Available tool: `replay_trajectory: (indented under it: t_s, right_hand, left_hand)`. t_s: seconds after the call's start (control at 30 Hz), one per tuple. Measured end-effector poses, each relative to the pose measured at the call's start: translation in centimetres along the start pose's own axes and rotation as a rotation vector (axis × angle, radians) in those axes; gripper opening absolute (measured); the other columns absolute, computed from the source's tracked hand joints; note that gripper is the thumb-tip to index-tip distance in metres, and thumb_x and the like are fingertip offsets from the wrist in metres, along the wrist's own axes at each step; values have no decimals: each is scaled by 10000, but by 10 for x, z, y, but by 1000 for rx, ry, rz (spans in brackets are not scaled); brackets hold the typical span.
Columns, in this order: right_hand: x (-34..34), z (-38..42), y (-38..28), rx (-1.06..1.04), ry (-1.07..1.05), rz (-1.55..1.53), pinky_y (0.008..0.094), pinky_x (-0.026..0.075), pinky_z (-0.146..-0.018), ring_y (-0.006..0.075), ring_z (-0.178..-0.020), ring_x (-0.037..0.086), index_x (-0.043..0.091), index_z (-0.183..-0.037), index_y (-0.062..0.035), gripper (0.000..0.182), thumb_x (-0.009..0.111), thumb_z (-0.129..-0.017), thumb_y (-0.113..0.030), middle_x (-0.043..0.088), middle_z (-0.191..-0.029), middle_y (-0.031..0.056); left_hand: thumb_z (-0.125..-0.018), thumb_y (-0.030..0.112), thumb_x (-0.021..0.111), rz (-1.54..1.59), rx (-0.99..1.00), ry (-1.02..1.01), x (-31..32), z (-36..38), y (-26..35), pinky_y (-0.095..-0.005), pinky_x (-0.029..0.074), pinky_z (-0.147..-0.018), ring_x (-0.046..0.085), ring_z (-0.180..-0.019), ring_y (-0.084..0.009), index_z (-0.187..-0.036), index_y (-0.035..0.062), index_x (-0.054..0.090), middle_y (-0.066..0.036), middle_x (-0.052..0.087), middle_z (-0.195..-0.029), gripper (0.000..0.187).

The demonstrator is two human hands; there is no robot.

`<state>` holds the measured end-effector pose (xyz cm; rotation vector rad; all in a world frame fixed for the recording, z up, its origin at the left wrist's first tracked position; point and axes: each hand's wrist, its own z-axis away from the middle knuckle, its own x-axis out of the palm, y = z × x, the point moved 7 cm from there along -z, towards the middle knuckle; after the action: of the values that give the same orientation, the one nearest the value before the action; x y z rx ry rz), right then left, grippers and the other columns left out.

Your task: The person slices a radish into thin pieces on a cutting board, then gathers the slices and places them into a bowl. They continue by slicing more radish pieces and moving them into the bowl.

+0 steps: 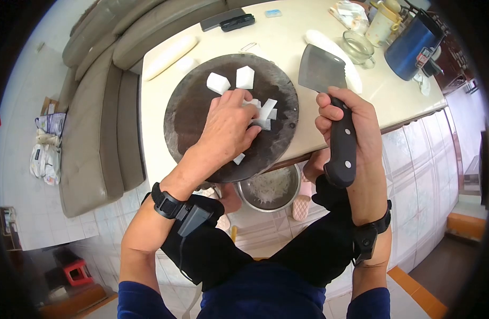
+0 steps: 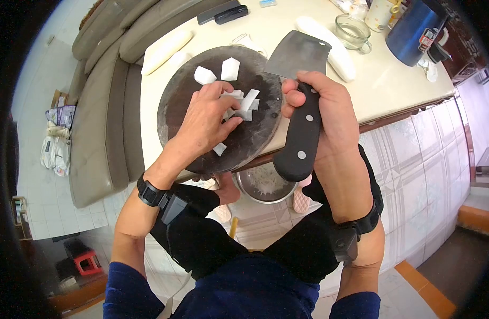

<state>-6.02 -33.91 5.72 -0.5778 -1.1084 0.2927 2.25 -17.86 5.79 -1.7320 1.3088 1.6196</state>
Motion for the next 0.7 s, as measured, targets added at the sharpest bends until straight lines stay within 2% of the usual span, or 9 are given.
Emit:
replay_trajectory:
  t_s: [0.07, 0.2, 0.4, 0.5, 0.57, 0.6, 0.67, 0.7]
  right_hand:
    - [0, -1, 2, 7, -11, 0, 283, 434, -535, 118, -549, 506, 546, -872, 18, 106, 527, -908, -80, 592, -728, 98]
    - [2, 0, 5, 20, -2, -11, 283, 428, -532, 116, -547, 502, 543, -866, 18, 104, 528, -908, -76, 591, -725, 99]
    - [0, 0, 6, 18, 52, -2, 281, 419, -522, 117, -545, 502, 520, -874, 26, 93, 528, -902, -63, 590, -734, 110]
    - [-3, -1, 5, 18, 62, -14, 278, 416, -518, 116, -544, 501, 510, -883, 21, 84, 530, -897, -59, 591, -743, 115]
    - [-5, -2, 2, 5, 53, -14, 277, 416, -517, 115, -543, 500, 507, -887, 18, 80, 529, -896, -58, 591, -744, 115]
    - [-5, -2, 1, -8, 44, -18, 275, 416, -516, 114, -542, 499, 503, -891, 14, 75, 529, -895, -57, 591, -745, 116]
    - [-6, -1, 0, -7, 39, -19, 276, 417, -517, 113, -541, 497, 500, -894, 12, 75, 530, -894, -57, 591, -744, 115]
    - [-7, -1, -1, -5, 34, -17, 277, 417, -518, 112, -540, 496, 498, -896, 10, 74, 531, -893, -56, 591, -742, 115]
  left_hand:
    - [-747, 139, 761, -42, -92, -53, 1, -2, -2, -386, 382, -862, 507, -1098, -296, -888, 35, 680, -108, 569, -1135, 193]
    - [-746, 136, 739, -59, -138, -62, 4, -3, -2, -385, 373, -861, 505, -1088, -293, -863, 38, 677, -110, 567, -1118, 165]
    - [-741, 79, 665, -3, -107, -38, 10, -2, 2, -388, 370, -864, 500, -1070, -295, -790, 37, 644, -117, 559, -1094, 68]
    - [-743, 80, 665, -52, 4, 66, -1, 0, 8, -382, 367, -860, 528, -1015, -287, -789, 40, 636, -110, 575, -1026, 67]
    - [-756, 76, 668, 46, -74, 20, -12, 1, 1, -380, 419, -786, 591, -866, -284, -793, 19, 635, -109, 617, -902, 75]
    - [-756, 76, 668, 44, -72, 17, -18, 2, 1, -380, 419, -786, 591, -866, -284, -793, 19, 635, -109, 617, -902, 75]
    - [-759, 73, 684, 245, -220, 15, -28, 9, -11, -376, 465, -687, 624, -731, -300, -803, -9, 635, -120, 641, -787, 105]
    - [-796, 55, 688, 223, -183, 37, -31, 12, -13, -336, 484, -621, 636, -675, -225, -825, -29, 645, -104, 660, -750, 99]
